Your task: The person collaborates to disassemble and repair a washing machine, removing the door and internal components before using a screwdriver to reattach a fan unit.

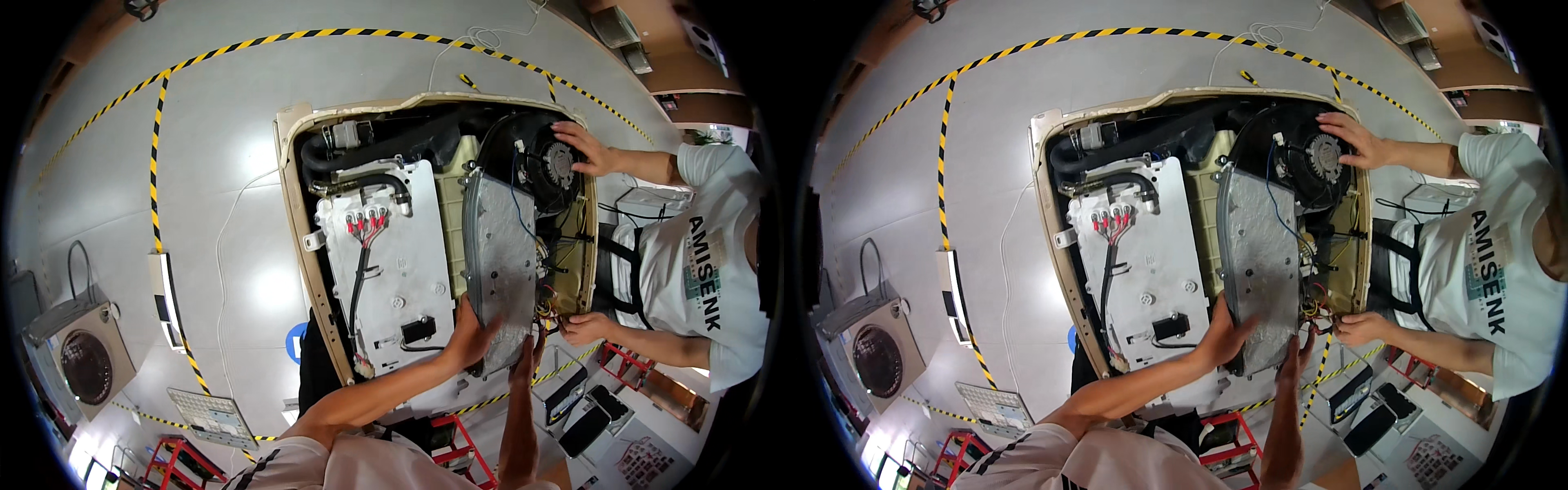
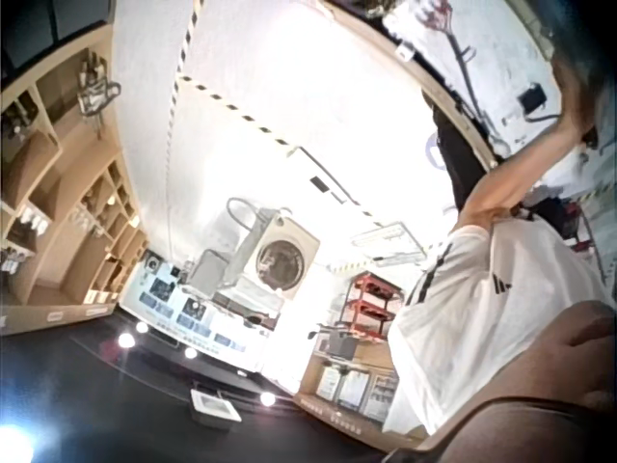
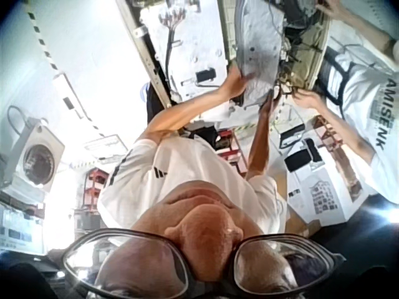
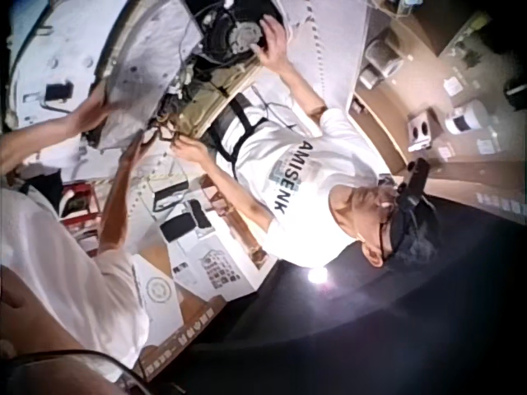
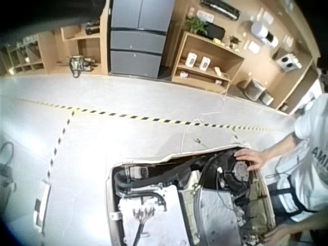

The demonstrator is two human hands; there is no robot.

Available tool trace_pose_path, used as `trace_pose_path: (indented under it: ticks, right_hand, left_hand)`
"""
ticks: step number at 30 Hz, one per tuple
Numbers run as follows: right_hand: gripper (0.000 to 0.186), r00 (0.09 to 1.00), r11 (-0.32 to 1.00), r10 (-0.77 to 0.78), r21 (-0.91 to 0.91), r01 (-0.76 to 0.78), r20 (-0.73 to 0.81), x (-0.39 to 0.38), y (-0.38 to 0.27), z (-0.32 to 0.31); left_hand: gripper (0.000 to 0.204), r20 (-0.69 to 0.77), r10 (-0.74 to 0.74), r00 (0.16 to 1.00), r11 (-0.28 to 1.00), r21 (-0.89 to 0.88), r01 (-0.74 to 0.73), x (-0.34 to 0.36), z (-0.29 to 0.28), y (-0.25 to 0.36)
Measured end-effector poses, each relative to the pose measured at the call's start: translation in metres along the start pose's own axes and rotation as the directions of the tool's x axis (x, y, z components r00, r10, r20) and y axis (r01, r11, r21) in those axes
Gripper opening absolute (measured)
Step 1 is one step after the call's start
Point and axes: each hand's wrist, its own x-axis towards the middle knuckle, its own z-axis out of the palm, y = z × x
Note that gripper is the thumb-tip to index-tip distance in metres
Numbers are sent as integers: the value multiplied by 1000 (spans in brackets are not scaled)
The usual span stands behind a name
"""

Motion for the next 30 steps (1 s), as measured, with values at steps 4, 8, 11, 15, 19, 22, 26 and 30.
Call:
trace_pose_path:
  ticks: [4,8,11,15,19,22,26,30]
  right_hand:
    - [67,998,997,34,68,-36,43,-1,-4,7]
    - [66,998,999,-12,50,9,60,-7,-17,21]
    - [64,997,998,44,37,-46,58,-12,-29,28]
    - [60,998,997,65,-34,-66,-25,-3,-10,10]
    - [57,991,994,108,9,-108,-73,-2,-16,20]
    - [55,994,994,110,23,-110,-10,3,-18,9]
    - [55,994,995,96,18,-96,-52,-1,-23,22]
    - [59,995,995,96,-8,-96,-18,1,-15,13]
  left_hand:
    - [66,1,-56,998,995,-81,56,-3,-6,14]
    - [76,-6,-93,996,996,14,93,-3,-6,14]
    - [84,-7,-117,993,993,14,117,-5,-4,14]
    - [88,36,-78,996,986,-142,82,-5,2,3]
    - [86,101,-40,994,976,-209,61,-1,-5,10]
    - [85,99,-7,995,979,-203,27,0,-6,19]
    - [85,110,-77,991,992,-92,88,-3,-4,12]
    - [83,108,-53,993,994,-85,62,-3,-5,9]
